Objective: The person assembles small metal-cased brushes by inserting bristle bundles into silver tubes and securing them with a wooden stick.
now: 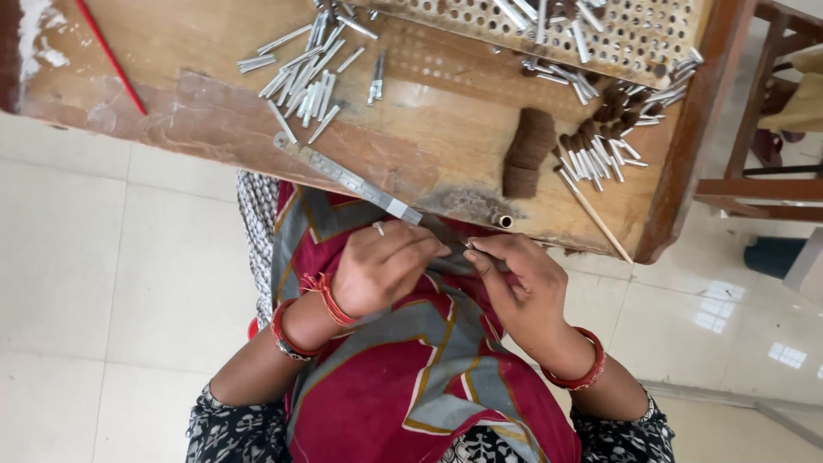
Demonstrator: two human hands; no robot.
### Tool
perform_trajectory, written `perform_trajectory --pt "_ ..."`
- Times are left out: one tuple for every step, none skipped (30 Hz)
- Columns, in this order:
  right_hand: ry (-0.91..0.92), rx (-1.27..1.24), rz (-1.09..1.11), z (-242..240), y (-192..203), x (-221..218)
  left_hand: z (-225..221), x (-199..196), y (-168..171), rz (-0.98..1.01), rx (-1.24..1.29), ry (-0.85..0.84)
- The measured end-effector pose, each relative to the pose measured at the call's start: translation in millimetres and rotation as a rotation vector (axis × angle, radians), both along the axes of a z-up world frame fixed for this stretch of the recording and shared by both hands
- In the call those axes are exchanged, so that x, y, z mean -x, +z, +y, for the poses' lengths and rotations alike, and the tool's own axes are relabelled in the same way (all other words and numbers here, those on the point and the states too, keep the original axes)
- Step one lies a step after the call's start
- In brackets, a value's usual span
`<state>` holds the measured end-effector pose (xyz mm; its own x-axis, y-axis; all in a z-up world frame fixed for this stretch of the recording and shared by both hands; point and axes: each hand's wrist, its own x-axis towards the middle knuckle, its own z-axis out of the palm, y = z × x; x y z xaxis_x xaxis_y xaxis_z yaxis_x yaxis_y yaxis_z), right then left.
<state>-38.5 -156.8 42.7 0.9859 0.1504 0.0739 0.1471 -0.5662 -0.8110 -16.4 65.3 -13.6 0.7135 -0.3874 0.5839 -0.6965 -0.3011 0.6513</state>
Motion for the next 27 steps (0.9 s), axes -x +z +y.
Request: perform_trajectory --pt "0.017 -0.006 0.009 4 -4 -1 10 -2 5 0.009 -0.006 0.017" --pt "0.035 0.022 -0.067 7 -7 -2 19 -6 9 -0.052 -0.074 0.073" --pt "0.053 0.050 -0.142 11 -11 -3 28 -10 14 -0.112 -0.143 0.128" --pt "0.062 0.046 -0.136 12 -16 -3 33 -10 13 -0.105 -0.147 0.136" --pt "0.092 0.068 -0.166 14 -20 -4 38 -10 12 -0.130 -0.206 0.190" --pt "0.120 0.092 -0.200 15 -25 -5 42 -11 11 -0.159 -0.263 0.242" --pt "0.126 0.091 -0.198 17 -27 -6 45 -11 8 -0.156 -0.265 0.247" --pt "0.143 0.115 -0.220 19 -29 -7 48 -11 6 -0.151 -0.303 0.271" --pt "0.160 0.139 -0.242 20 -31 -8 50 -11 3 -0.147 -0.341 0.295" --pt "0.164 0.139 -0.241 21 -32 -9 51 -11 2 -0.145 -0.341 0.298" --pt "0.180 0.149 -0.257 22 -34 -11 53 -11 0 -0.137 -0.346 0.289" --pt "0.196 0.161 -0.271 23 -35 -11 53 -11 -1 -0.128 -0.350 0.280" --pt "0.199 0.162 -0.269 23 -35 -12 54 -10 -1 -0.125 -0.349 0.283" --pt "0.192 0.173 -0.271 24 -36 -12 53 -10 -1 -0.121 -0.343 0.279" --pt "0.185 0.184 -0.273 24 -37 -13 53 -10 -1 -0.118 -0.337 0.275" --pt "0.185 0.186 -0.273 25 -38 -13 54 -10 -1 -0.117 -0.336 0.275" --pt "0.179 0.180 -0.274 26 -38 -13 54 -10 -1 -0.116 -0.335 0.276" --pt "0.172 0.176 -0.276 27 -39 -13 54 -11 -1 -0.115 -0.333 0.276" --pt "0.170 0.179 -0.277 28 -39 -13 54 -10 1 -0.116 -0.331 0.274" --pt "0.170 0.177 -0.271 28 -40 -13 54 -10 1 -0.115 -0.318 0.280" --pt "0.169 0.175 -0.265 27 -40 -14 52 -11 2 -0.114 -0.305 0.285" --pt "0.147 0.193 -0.273 28 -35 -14 51 -11 3 -0.127 -0.289 0.265" --pt "0.155 0.202 -0.269 28 -29 -14 49 -10 3 -0.123 -0.280 0.284" --pt "0.153 0.215 -0.268 28 -24 -15 46 -13 4 -0.125 -0.267 0.295" --pt "0.122 0.236 -0.280 22 -17 -15 41 -16 6 -0.144 -0.246 0.265" --pt "0.147 0.191 -0.277 18 -10 -14 37 -19 8 -0.127 -0.231 0.276" --pt "0.173 0.145 -0.275 15 -3 -13 34 -21 10 -0.111 -0.216 0.286"
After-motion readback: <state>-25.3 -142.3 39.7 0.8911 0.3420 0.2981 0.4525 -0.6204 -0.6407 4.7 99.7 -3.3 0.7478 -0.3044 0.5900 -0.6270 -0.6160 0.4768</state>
